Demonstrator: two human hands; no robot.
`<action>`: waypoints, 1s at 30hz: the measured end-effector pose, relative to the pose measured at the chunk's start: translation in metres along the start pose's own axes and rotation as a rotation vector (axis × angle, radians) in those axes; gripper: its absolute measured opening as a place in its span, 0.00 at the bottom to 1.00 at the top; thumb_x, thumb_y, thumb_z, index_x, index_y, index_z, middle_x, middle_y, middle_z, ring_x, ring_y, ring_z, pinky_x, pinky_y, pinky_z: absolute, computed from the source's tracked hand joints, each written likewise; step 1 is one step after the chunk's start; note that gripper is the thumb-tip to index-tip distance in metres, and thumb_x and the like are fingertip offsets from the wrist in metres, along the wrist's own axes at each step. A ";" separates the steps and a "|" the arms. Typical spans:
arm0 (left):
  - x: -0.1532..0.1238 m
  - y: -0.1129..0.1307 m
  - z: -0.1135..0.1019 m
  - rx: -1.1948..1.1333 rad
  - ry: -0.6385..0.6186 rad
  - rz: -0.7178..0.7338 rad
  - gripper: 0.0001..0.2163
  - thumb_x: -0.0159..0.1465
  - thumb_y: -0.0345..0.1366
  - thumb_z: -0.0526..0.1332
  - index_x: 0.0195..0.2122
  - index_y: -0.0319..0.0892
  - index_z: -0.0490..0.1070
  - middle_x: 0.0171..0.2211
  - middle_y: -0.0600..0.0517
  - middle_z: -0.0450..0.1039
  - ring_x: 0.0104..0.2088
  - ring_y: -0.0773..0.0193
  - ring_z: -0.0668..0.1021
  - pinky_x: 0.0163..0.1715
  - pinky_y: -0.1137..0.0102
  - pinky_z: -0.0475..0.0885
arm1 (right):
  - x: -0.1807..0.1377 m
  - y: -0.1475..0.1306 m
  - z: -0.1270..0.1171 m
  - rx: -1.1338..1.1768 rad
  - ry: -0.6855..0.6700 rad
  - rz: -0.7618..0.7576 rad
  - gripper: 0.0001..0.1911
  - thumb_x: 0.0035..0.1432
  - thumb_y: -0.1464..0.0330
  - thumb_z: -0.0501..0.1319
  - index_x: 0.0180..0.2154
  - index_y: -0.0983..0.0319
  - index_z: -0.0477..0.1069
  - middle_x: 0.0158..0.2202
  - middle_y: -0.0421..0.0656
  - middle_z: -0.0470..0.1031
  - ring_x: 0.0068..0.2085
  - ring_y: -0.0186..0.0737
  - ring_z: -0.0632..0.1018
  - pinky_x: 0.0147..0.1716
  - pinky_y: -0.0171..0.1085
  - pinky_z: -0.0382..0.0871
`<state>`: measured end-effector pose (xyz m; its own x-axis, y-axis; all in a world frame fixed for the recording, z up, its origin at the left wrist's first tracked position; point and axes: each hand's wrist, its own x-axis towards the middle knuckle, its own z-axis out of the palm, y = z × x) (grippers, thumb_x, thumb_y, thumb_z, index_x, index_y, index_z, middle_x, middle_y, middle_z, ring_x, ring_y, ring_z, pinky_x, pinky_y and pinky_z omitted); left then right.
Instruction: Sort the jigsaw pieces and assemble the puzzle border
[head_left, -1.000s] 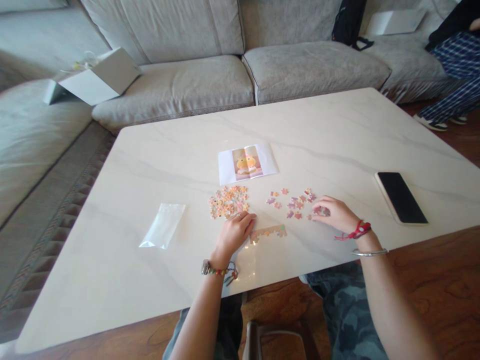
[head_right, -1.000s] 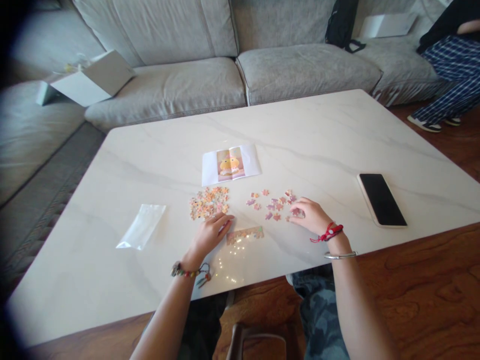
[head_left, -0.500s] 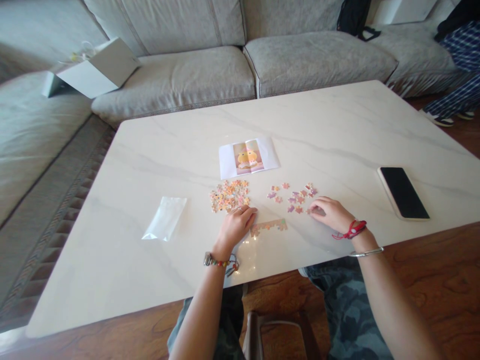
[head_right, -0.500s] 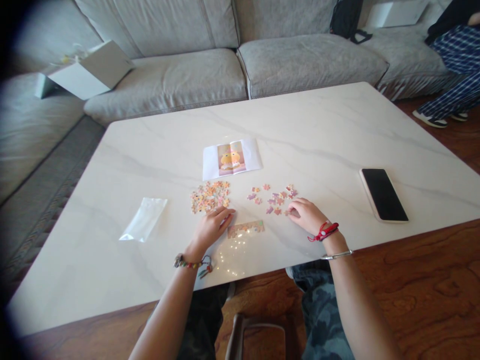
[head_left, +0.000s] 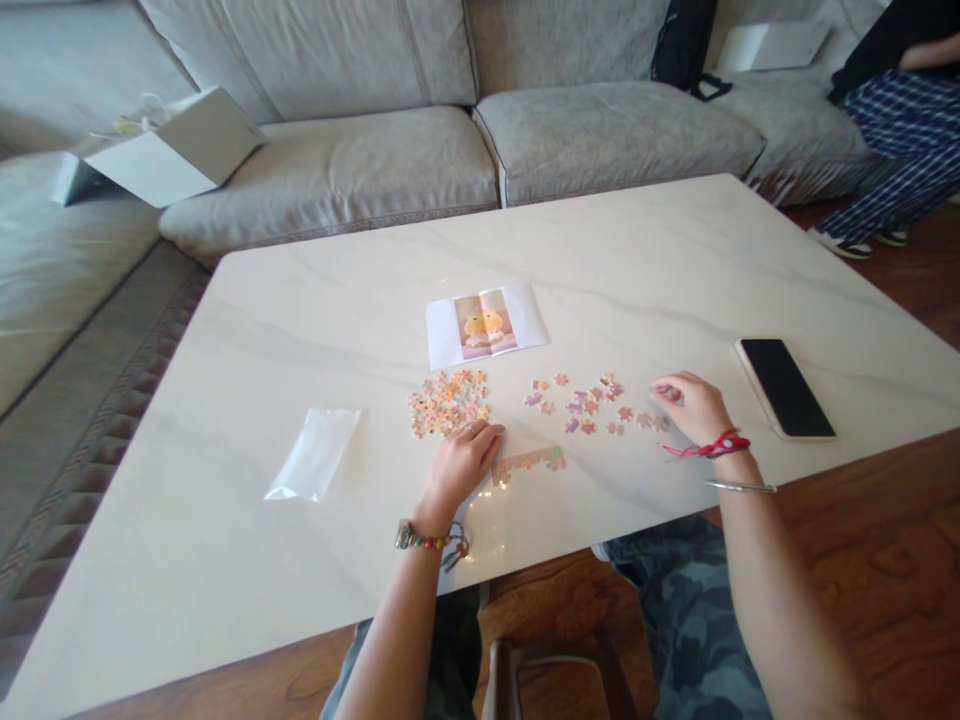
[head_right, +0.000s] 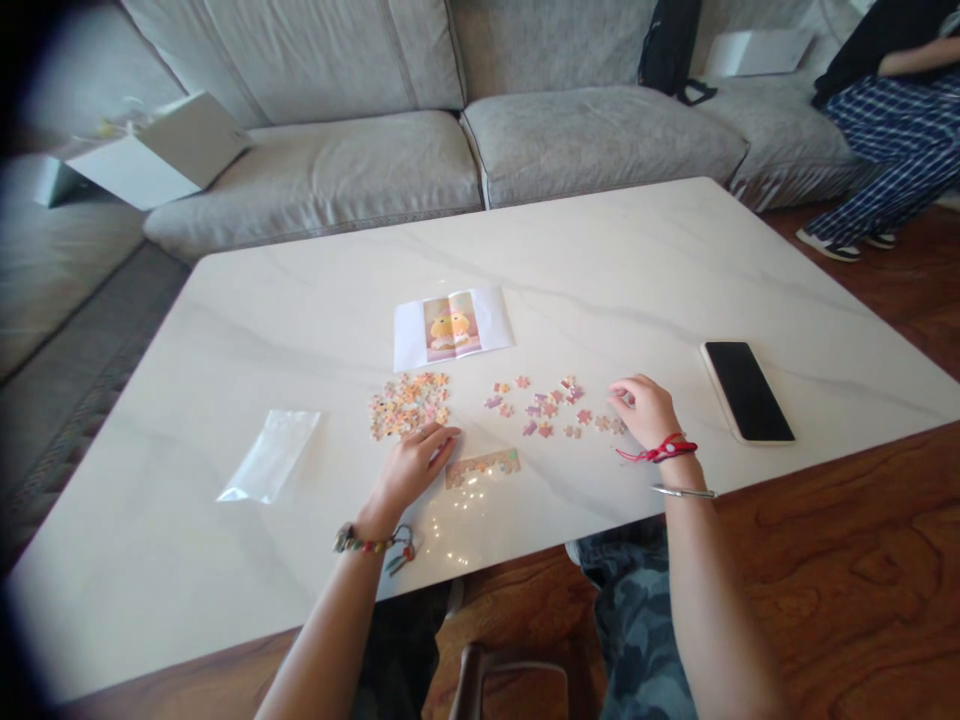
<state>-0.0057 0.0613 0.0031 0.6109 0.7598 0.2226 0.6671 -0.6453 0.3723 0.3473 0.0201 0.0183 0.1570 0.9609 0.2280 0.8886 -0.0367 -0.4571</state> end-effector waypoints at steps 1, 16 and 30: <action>0.000 0.000 0.000 0.003 -0.001 0.002 0.11 0.64 0.35 0.48 0.41 0.43 0.68 0.32 0.50 0.71 0.31 0.67 0.74 0.33 0.73 0.69 | -0.003 0.008 -0.003 0.004 -0.044 0.004 0.07 0.49 0.66 0.57 0.30 0.61 0.71 0.27 0.42 0.71 0.26 0.37 0.70 0.30 0.38 0.67; -0.002 0.003 0.000 0.029 -0.029 0.002 0.11 0.64 0.35 0.48 0.41 0.41 0.68 0.33 0.49 0.71 0.32 0.66 0.74 0.33 0.73 0.69 | -0.013 0.000 0.005 -0.008 -0.277 -0.137 0.05 0.47 0.66 0.60 0.27 0.61 0.68 0.30 0.42 0.67 0.31 0.38 0.71 0.33 0.37 0.67; -0.025 0.002 -0.008 -0.067 -0.097 -0.043 0.10 0.64 0.36 0.49 0.42 0.43 0.67 0.37 0.49 0.70 0.36 0.66 0.73 0.37 0.72 0.69 | -0.042 -0.100 0.039 0.052 -0.404 -0.605 0.04 0.51 0.71 0.59 0.32 0.63 0.67 0.34 0.45 0.68 0.39 0.42 0.70 0.38 0.42 0.65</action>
<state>-0.0232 0.0414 0.0051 0.6231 0.7732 0.1179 0.6655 -0.6033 0.4394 0.2349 -0.0057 0.0212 -0.5354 0.8356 0.1231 0.7461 0.5363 -0.3946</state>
